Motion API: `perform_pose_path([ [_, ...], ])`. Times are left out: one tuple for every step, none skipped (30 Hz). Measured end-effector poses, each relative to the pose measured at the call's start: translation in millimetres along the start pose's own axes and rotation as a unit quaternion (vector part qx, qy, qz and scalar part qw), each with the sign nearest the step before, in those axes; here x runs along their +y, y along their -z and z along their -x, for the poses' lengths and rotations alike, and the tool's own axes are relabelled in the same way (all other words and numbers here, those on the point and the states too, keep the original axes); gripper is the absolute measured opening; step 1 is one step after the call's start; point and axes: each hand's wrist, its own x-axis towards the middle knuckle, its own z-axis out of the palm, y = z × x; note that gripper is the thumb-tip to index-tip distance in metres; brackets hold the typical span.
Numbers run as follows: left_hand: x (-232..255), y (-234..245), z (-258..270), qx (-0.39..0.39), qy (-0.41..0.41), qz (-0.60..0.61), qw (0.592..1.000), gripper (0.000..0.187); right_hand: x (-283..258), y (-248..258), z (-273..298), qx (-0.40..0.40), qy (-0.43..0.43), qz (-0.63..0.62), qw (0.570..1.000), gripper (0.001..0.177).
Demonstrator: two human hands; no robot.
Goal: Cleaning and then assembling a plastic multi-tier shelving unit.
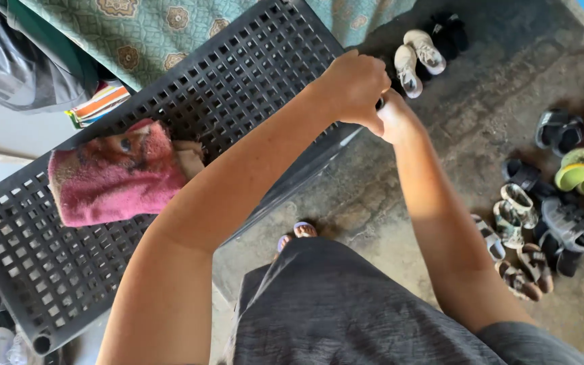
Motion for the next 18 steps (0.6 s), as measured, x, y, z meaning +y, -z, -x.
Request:
perform_pose_path([
  [4, -7, 1, -0.003, -0.004, 0.000, 1.000, 0.065, 6, -13, 7, 0.004, 0.002, -0.003, 1.000, 0.043],
  [8, -13, 3, 0.003, -0.011, -0.033, 0.999, 0.058, 13, -27, 12, 0.034, 0.041, -0.023, 0.998, 0.044],
  [8, -15, -1, 0.014, -0.018, -0.071, 0.997, 0.053, 11, -40, 12, 0.060, 0.084, -0.038, 0.994, 0.045],
  [10, -18, -7, 0.017, -0.022, -0.075, 0.997, 0.053, 16, -31, 3, 0.060, 0.089, -0.037, 0.994, 0.045],
  [15, -25, -6, 0.015, -0.019, -0.116, 0.993, 0.053, 30, -25, -2, 0.075, 0.118, -0.078, 0.987, 0.046],
  [19, -33, -5, 0.013, -0.016, -0.158, 0.987, 0.054, 44, -18, -7, 0.091, 0.147, -0.118, 0.978, 0.047],
  [20, -37, -5, 0.010, -0.016, -0.156, 0.988, 0.054, 54, -11, -10, 0.093, 0.144, -0.120, 0.978, 0.047],
  [21, -41, -6, 0.030, 0.005, -0.136, 0.990, 0.051, 62, -4, -14, 0.079, 0.202, -0.096, 0.971, 0.045],
  [17, -38, -12, 0.054, 0.025, -0.122, 0.991, 0.047, 61, 3, -25, 0.062, 0.266, -0.070, 0.959, 0.043],
  [14, -38, -17, 0.057, 0.024, -0.126, 0.990, 0.047, 56, -2, -26, 0.059, 0.271, -0.069, 0.958, 0.043],
  [14, -43, -18, 0.067, 0.029, -0.092, 0.993, 0.039, 59, -6, -22, 0.088, 0.273, -0.065, 0.956, 0.043],
  [13, -48, -19, 0.077, 0.035, -0.057, 0.995, 0.031, 63, -10, -18, 0.118, 0.275, -0.060, 0.952, 0.044],
  [11, -49, -24, 0.077, 0.034, -0.058, 0.995, 0.031, 63, -9, -20, 0.117, 0.276, -0.061, 0.952, 0.044],
  [9, -50, -29, 0.074, 0.041, -0.040, 0.996, 0.026, 62, -7, -22, 0.158, 0.237, -0.012, 0.959, 0.045],
  [7, -50, -36, 0.071, 0.045, -0.021, 0.996, 0.021, 61, -4, -24, 0.200, 0.196, 0.038, 0.959, 0.046],
  [5, -49, -40, 0.072, 0.043, -0.022, 0.996, 0.021, 64, 1, -27, 0.201, 0.198, 0.038, 0.959, 0.046],
  [5, -49, -45, 0.020, 0.039, -0.053, 0.998, 0.022, 67, 8, -29, 0.191, 0.217, 0.010, 0.957, 0.048],
  [4, -48, -51, -0.032, 0.035, -0.084, 0.995, 0.022, 69, 15, -32, 0.181, 0.235, -0.018, 0.955, 0.051],
])
